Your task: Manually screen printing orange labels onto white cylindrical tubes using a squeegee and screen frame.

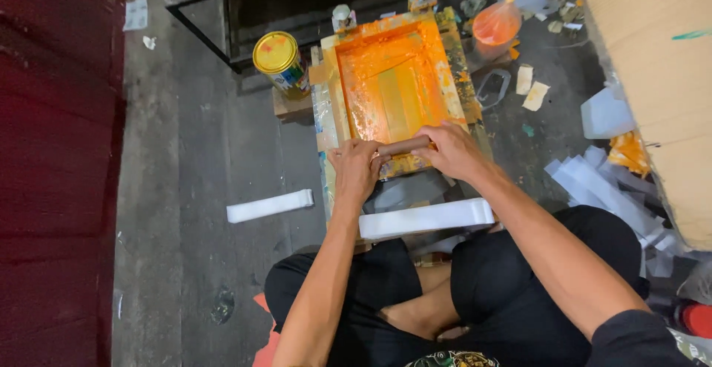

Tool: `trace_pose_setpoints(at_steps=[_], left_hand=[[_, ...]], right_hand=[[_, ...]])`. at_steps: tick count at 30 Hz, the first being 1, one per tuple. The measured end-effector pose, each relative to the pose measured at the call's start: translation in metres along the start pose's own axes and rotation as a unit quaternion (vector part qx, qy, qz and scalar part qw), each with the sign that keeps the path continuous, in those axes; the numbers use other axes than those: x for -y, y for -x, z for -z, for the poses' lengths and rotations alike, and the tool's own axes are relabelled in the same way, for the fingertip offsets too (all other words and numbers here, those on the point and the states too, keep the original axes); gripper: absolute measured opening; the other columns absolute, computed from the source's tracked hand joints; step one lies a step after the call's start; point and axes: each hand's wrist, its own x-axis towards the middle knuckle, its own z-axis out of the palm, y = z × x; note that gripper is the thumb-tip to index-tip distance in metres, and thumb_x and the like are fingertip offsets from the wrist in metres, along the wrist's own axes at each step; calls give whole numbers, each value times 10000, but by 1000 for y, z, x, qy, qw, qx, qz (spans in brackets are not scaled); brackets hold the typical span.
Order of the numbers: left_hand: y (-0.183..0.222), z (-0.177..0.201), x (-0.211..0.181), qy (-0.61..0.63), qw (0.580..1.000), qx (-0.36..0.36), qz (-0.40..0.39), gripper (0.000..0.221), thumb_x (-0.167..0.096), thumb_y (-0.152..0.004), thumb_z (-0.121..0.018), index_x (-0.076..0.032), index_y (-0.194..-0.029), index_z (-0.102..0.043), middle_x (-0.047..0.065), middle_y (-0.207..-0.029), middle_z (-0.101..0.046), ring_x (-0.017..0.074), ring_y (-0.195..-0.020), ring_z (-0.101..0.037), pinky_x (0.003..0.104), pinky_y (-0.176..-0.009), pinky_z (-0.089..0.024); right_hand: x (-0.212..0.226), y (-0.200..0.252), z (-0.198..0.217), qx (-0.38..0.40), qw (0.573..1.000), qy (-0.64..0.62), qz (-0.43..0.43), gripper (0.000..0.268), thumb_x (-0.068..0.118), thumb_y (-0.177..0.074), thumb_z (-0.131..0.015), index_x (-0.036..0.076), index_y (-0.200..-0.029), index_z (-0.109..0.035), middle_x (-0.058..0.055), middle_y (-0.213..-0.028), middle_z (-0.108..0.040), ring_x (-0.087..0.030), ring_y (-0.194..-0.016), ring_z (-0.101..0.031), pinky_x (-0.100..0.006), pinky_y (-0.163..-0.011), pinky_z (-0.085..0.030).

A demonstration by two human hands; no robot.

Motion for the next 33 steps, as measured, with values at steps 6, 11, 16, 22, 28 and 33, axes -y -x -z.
trace_pose_setpoints(at_steps=[6, 11, 16, 22, 28, 33], left_hand=[[14, 2, -15, 51, 998, -22, 16, 178, -147, -870, -742, -264, -1001, -714, -46, -901, -701, 207, -1055, -606, 459, -971, -330], [22, 1, -22, 89, 994, -42, 55, 234, -147, -896, -713, -324, -1048, -720, -67, -935, -699, 196, -1034, -612, 438, -956, -327], [23, 5, -26, 100, 992, -57, 53, 219, -133, -885, -721, -301, -1024, -726, -52, -913, -687, 204, -1029, -611, 435, -956, -328], [23, -5, -15, 88, 993, -68, 37, 241, -105, -876, -734, -273, -1048, -716, -45, -896, -655, 191, -1037, -592, 418, -959, -297], [-5, 9, -6, 71, 997, -33, 7, 282, -85, -858, -746, -272, -1070, -734, -51, -896, -681, 196, -1109, -585, 464, -971, -289], [-71, 1, 17, 32, 999, -31, 12, 226, -165, -863, -740, -294, -1046, -711, -42, -942, -706, 210, -1125, -581, 515, -966, -293]], right_hand=[[30, 19, 7, -35, 999, -20, -18, 102, 101, -870, -794, 76, -943, -729, -135, -699, -693, -395, -782, -719, -547, -1017, -475], [35, 26, 4, -60, 998, -10, -20, 116, 91, -863, -802, 92, -952, -729, -116, -702, -703, -345, -770, -730, -449, -877, -553], [25, 25, -5, -74, 997, -3, -7, 128, 81, -869, -789, 94, -985, -737, -111, -743, -715, -337, -813, -727, -438, -895, -544], [20, 27, -11, -83, 997, 4, 7, 216, 5, -844, -755, 72, -1047, -728, -143, -877, -748, -368, -948, -726, -500, -1085, -448], [-9, 1, -13, -68, 996, 45, 42, 283, -3, -812, -757, 80, -1081, -726, -131, -963, -769, -357, -1013, -722, -535, -1180, -348], [-64, -66, -30, -116, 989, 55, 77, 390, 72, -866, -781, 148, -1239, -696, -12, -1139, -744, -272, -1133, -685, -483, -1187, -356]])
